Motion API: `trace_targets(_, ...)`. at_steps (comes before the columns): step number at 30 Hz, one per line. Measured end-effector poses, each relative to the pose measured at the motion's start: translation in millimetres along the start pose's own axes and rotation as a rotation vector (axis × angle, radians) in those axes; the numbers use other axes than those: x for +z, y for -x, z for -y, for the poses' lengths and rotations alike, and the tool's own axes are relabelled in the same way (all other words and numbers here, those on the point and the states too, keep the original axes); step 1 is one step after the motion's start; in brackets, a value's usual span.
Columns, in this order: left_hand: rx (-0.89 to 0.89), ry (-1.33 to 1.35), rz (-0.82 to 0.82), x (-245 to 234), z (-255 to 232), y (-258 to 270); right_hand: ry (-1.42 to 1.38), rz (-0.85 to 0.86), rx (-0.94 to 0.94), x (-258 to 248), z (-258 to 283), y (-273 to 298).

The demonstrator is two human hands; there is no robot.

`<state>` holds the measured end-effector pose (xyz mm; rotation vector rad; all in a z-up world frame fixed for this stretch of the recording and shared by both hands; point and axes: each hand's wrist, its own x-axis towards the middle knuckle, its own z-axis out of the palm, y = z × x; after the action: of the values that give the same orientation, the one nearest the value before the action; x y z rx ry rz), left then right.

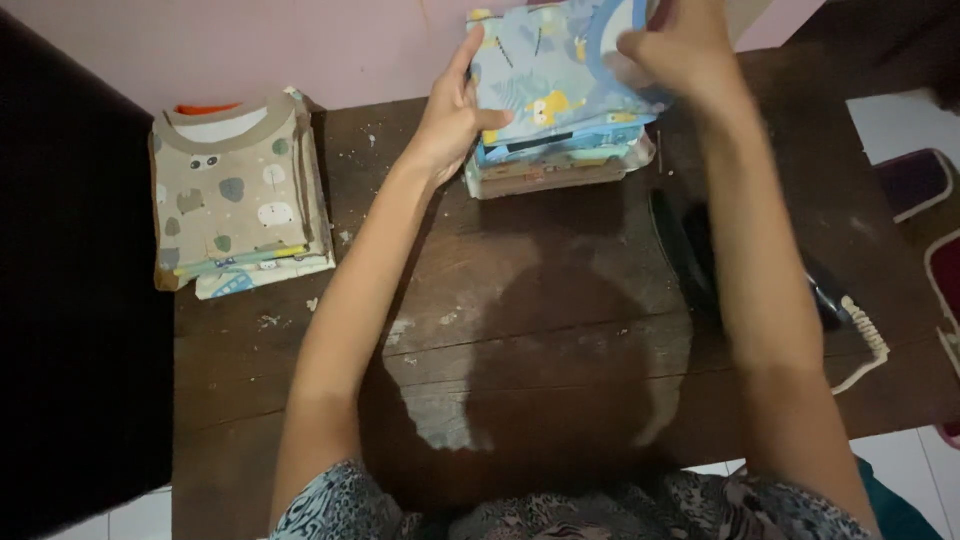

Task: Ironing and folding multiple pieces of patterned clothing on a wooden table.

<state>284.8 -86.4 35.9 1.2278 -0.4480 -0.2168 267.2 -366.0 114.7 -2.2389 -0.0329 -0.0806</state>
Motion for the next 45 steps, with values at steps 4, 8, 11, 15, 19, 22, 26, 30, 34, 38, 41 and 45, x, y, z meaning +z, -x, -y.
trace_targets(4,-0.048,-0.108,-0.037,-3,5,0,0.367,-0.285,-0.384,28,28,17)
trace_targets(8,-0.039,-0.165,-0.065,-8,9,5,0.690,-0.221,-0.577,61,26,29)
trace_targets(11,-0.062,-0.206,-0.093,-10,8,11,0.769,-0.201,-0.607,67,18,33)
trace_targets(15,-0.078,-0.148,-0.113,-16,1,32,0.711,-0.077,-0.470,69,17,32)
trace_targets(19,-0.022,-0.300,-0.232,-34,18,74,0.681,-0.063,-0.537,76,24,37)
trace_targets(22,0.140,-0.328,-0.400,-27,5,133,0.835,-0.295,-0.474,97,46,46)
trace_targets(26,0.418,-0.374,-0.648,-35,-7,206,0.675,-0.428,-0.781,162,78,48)
trace_targets(30,0.579,-0.257,-0.850,-57,-4,256,0.270,-0.107,-0.992,242,132,71)
trace_targets(34,0.592,-0.288,-0.984,-77,11,276,0.296,0.067,-1.086,316,165,91)
trace_targets(38,0.464,-0.045,-1.126,-89,16,273,0.198,0.043,-1.204,364,177,94)
trace_targets(41,0.422,0.086,-1.166,-97,19,272,0.257,-0.064,-1.251,389,166,86)
trace_targets(45,0.406,0.105,-1.156,-98,15,271,0.176,-0.106,-1.200,384,164,77)
